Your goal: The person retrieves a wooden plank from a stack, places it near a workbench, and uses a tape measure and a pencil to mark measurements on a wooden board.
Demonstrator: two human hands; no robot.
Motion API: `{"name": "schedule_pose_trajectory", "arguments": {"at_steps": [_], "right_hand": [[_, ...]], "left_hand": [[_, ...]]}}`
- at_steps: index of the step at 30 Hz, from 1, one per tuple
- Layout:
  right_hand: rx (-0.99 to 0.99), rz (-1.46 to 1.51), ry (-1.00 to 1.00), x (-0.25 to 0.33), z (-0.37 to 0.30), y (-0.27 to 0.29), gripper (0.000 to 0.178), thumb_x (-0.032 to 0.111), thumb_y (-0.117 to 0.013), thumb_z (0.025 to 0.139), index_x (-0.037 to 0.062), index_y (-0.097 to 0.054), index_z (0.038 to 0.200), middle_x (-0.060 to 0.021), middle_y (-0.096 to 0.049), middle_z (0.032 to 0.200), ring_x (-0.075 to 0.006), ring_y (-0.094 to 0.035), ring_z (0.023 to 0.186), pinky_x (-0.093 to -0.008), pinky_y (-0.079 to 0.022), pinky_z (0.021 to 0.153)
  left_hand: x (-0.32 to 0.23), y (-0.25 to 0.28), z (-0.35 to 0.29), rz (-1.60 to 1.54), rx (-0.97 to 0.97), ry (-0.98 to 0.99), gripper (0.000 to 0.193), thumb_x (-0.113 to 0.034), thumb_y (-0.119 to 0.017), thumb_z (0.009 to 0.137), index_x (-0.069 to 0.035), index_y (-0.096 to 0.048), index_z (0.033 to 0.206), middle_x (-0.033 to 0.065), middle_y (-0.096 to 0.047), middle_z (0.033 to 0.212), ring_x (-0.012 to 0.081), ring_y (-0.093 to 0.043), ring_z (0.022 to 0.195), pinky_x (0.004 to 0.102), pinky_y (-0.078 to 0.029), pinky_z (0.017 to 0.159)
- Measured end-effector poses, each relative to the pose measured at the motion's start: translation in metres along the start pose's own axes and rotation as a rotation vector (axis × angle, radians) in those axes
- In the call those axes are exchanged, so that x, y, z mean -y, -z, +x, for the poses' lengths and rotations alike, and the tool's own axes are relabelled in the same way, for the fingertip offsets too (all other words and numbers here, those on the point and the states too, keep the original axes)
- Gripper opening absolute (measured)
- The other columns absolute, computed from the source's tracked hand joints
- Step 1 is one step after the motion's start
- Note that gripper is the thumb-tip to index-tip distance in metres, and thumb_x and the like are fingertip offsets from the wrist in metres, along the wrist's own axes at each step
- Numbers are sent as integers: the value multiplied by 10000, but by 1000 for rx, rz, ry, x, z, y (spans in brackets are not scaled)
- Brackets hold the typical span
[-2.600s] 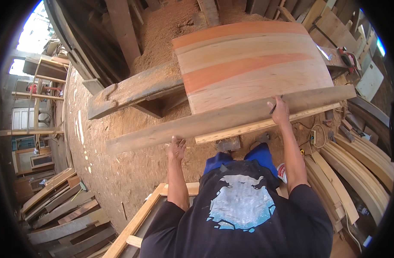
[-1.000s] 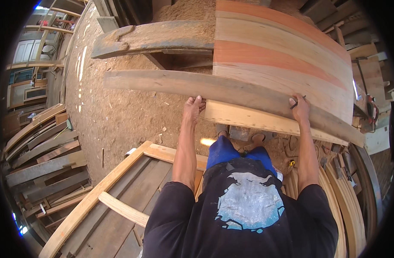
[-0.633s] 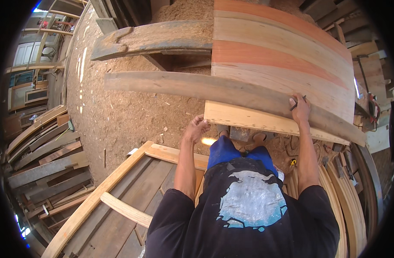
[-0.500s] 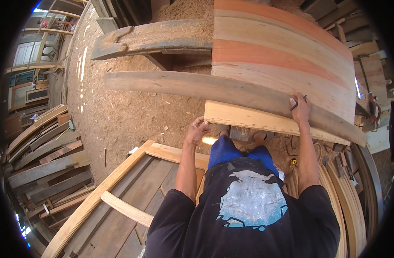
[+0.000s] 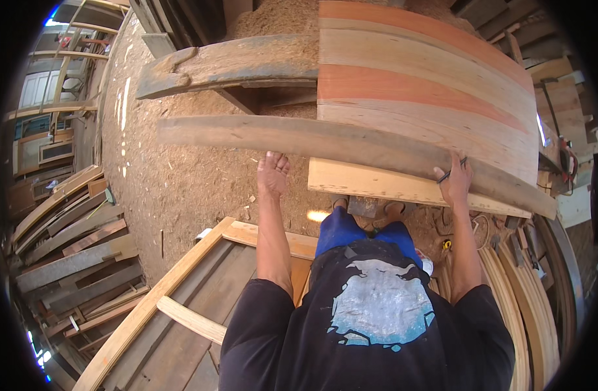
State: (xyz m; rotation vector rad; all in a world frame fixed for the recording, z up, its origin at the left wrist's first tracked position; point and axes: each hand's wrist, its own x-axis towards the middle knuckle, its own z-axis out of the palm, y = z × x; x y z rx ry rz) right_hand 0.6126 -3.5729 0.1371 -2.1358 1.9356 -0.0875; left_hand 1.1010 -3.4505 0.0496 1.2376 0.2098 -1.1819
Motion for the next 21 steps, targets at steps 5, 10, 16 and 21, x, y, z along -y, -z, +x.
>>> {"name": "schedule_pose_trajectory", "arguments": {"at_steps": [5, 10, 16, 21], "right_hand": [[111, -77, -59, -3, -33, -4, 800, 276, -726, 829, 124, -319, 1500, -231, -286, 1553, -442, -252, 1411, -558, -208, 1145], [61, -128, -36, -14, -22, -2, 821, 294, -735, 824, 132, -309, 1507, -215, -311, 1545, -429, -264, 1410, -510, -241, 1154], [-5, -100, -58, -88, 15, -6, 792, 279, -734, 832, 100, -342, 1497, -263, -392, 1482, -397, -346, 1395, -458, -255, 1156], [90, -43, -160, -103, 28, -3, 811, 288, -725, 848, 92, -307, 1515, -283, -370, 1486, -374, -314, 1424, -456, -230, 1162]], "left_hand": [[-10, -18, 18, 30, -26, -93, 188, -224, -588, 986, -129, -545, 1142, 31, -647, 938, 174, -625, 789, 330, -541, 697], [-9, -32, 19, 132, -39, -103, 157, -227, -582, 990, -108, -552, 1089, 15, -649, 886, 132, -616, 708, 293, -547, 636], [-8, -91, 18, 530, 146, 48, 179, -259, -591, 990, -90, -578, 931, 23, -630, 741, 115, -571, 554, 277, -506, 509], [-33, -97, 5, 650, 319, 151, 228, -280, -595, 988, -89, -582, 862, 25, -609, 665, 118, -536, 484, 264, -465, 465]]}}
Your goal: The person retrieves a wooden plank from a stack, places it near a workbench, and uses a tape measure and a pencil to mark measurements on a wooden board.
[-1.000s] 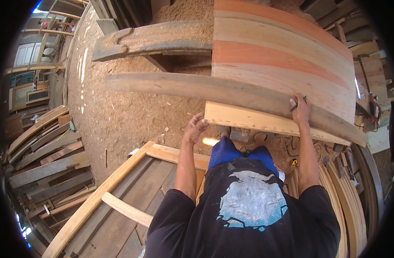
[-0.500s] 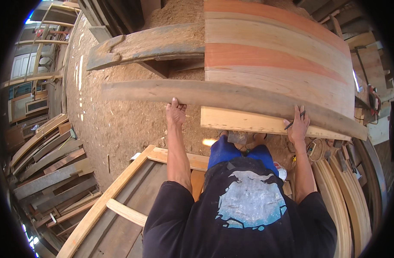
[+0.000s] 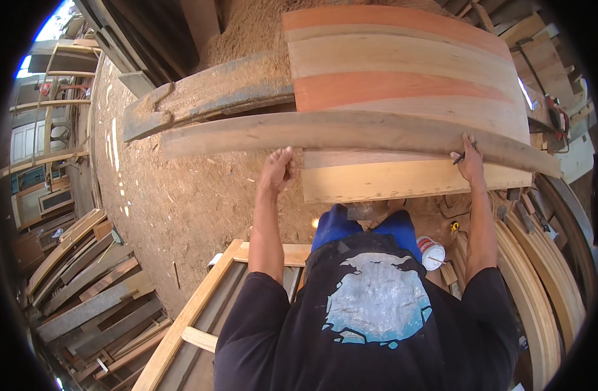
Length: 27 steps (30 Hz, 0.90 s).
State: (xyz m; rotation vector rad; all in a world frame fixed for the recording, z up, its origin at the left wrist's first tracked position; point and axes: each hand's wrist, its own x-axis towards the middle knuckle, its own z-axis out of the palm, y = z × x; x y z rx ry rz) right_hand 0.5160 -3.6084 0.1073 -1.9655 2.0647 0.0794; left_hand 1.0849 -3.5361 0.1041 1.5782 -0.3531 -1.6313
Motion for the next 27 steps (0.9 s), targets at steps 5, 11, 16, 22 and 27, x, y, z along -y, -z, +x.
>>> {"name": "schedule_pose_trajectory", "arguments": {"at_steps": [5, 11, 16, 22, 27], "right_hand": [[-22, -14, 0, -9, 0, -19, 838, 299, -716, 856, 98, -265, 1533, -283, -360, 1493, -360, -280, 1446, -458, -190, 1177], [35, -4, -32, -8, 0, -18, 861, 301, -707, 862, 112, -223, 1548, -272, -333, 1514, -329, -239, 1467, -449, -137, 1195], [35, 19, -59, 8, -3, -7, 876, 309, -699, 866, 115, -192, 1554, -256, -272, 1550, -322, -226, 1471, -442, -125, 1201], [-38, 39, -106, 13, -9, -9, 839, 313, -691, 872, 141, -222, 1546, -240, -268, 1557, -430, -246, 1437, -462, -199, 1186], [0, 136, -243, 27, -49, -41, 784, 322, -690, 866, 149, -296, 1520, -223, -358, 1517, -473, -347, 1359, -497, -288, 1136]], "left_hand": [[34, 71, -71, 158, 782, 468, 319, -349, -568, 986, -50, -655, 917, 101, -712, 817, 211, -704, 710, 353, -579, 654], [67, 72, -211, 10, 1133, 811, 418, -293, -585, 979, 108, -642, 1082, 195, -705, 1024, 292, -689, 968, 410, -524, 927], [60, 38, -222, -19, 1201, 759, 394, -265, -581, 981, 117, -652, 1049, 197, -707, 997, 283, -694, 947, 405, -527, 913], [35, 34, -210, 110, 1352, 837, 497, -360, -615, 950, 129, -653, 1031, 177, -708, 956, 251, -673, 942, 375, -505, 894], [-3, 54, -168, 144, 1371, 922, 430, -289, -593, 969, 129, -633, 1060, 238, -698, 1018, 335, -693, 968, 457, -534, 913]]}}
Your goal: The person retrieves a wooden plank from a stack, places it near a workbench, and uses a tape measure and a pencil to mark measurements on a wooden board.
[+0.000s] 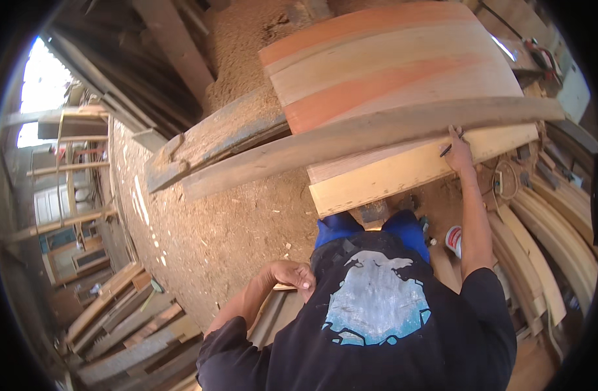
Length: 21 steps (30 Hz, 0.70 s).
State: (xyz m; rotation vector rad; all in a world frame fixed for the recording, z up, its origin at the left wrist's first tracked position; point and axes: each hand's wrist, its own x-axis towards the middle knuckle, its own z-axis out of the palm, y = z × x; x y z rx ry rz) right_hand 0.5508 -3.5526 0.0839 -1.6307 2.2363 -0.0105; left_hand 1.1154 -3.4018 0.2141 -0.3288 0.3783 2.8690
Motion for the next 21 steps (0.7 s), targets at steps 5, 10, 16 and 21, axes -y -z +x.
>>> {"name": "schedule_pose_trajectory", "arguments": {"at_steps": [5, 10, 16, 21], "right_hand": [[-89, -40, -144, 65, -98, -23, 671, 317, -660, 880, 124, -394, 1465, -239, -472, 1425, -460, -423, 1301, -519, -337, 1095], [-229, 381, -255, 135, -171, -59, 642, 148, -683, 856, -2, -410, 1418, -288, -428, 1444, -444, -373, 1365, -441, -325, 1131], [-166, 491, -439, 202, -242, -78, 547, 148, -680, 860, -20, -485, 1343, -312, -527, 1325, -443, -500, 1252, -448, -395, 1056], [-108, 579, -507, 222, -286, -112, 483, 153, -679, 868, -24, -529, 1291, -313, -612, 1178, -451, -578, 1133, -466, -451, 957]], "left_hand": [[-109, 24, -33, 206, -317, -496, 451, -305, -674, 909, 36, -558, 1181, 195, -688, 1052, 267, -685, 952, 414, -547, 834], [-207, 104, -36, 1770, -1312, -257, 818, -410, -773, 802, -50, -390, 1429, 246, -533, 1333, 366, -496, 1270, 501, -391, 1058], [-224, 136, -24, 1988, -1135, 181, 1132, -447, -846, 670, -151, -189, 1543, 224, -247, 1525, 441, -221, 1415, 542, -224, 1148], [-210, 153, -23, 2157, -1217, -3, 1219, -439, -874, 610, -131, -155, 1544, 238, -248, 1520, 429, -251, 1402, 554, -238, 1127]]}}
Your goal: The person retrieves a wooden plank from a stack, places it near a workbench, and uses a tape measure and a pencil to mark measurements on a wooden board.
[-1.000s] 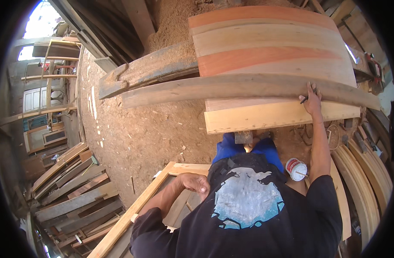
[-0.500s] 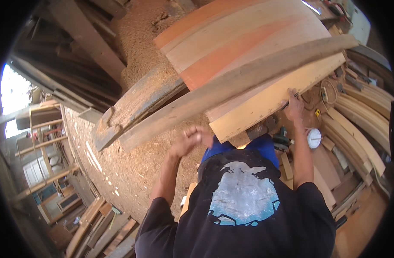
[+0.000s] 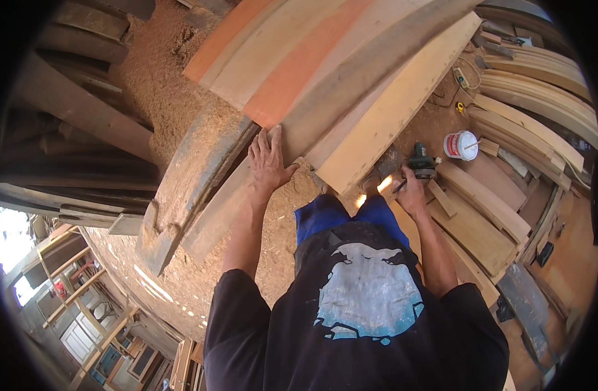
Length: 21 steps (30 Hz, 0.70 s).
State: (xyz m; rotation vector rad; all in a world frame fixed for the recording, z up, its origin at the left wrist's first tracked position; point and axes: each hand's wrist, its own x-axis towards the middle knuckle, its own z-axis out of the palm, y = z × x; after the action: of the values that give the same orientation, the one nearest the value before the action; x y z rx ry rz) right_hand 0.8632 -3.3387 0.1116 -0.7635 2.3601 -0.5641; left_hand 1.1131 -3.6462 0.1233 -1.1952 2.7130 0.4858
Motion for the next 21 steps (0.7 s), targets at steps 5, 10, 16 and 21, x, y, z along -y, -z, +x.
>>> {"name": "schedule_pose_trajectory", "arguments": {"at_steps": [5, 10, 16, 21], "right_hand": [[125, -47, -117, -6, -7, -13, 452, 214, -672, 887, -25, -563, 1254, -288, -640, 1132, -424, -612, 1088, -444, -478, 925], [-76, 102, 5, -4, 9, -10, 505, 303, -686, 900, -61, -566, 1229, -213, -680, 1046, -330, -681, 905, -387, -526, 855], [-86, 1022, -276, 58, 70, 25, 515, 414, -668, 921, 28, -566, 1245, -77, -658, 1019, -151, -635, 924, -298, -523, 753], [-174, 1269, -152, 81, 149, 12, 460, 335, -732, 881, 14, -598, 1182, -66, -654, 1085, -169, -619, 937, -338, -515, 822]], "left_hand": [[-6, 11, 8, -13, 32, 133, 1226, -361, -856, 580, -120, -136, 1543, 234, -376, 1408, 420, -352, 1322, 544, -291, 1092], [-9, 34, 10, -44, 230, 129, 1217, -365, -815, 543, -92, -158, 1530, 240, -452, 1312, 413, -437, 1240, 530, -327, 1069], [-21, 56, -45, -344, 375, 11, 1140, -382, -760, 576, 20, -222, 1497, 327, -436, 1371, 453, -454, 1277, 451, -380, 1094], [-59, 83, -95, -309, 477, 87, 1148, -447, -757, 621, -17, -181, 1516, 356, -407, 1366, 468, -411, 1308, 465, -344, 1116]]}}
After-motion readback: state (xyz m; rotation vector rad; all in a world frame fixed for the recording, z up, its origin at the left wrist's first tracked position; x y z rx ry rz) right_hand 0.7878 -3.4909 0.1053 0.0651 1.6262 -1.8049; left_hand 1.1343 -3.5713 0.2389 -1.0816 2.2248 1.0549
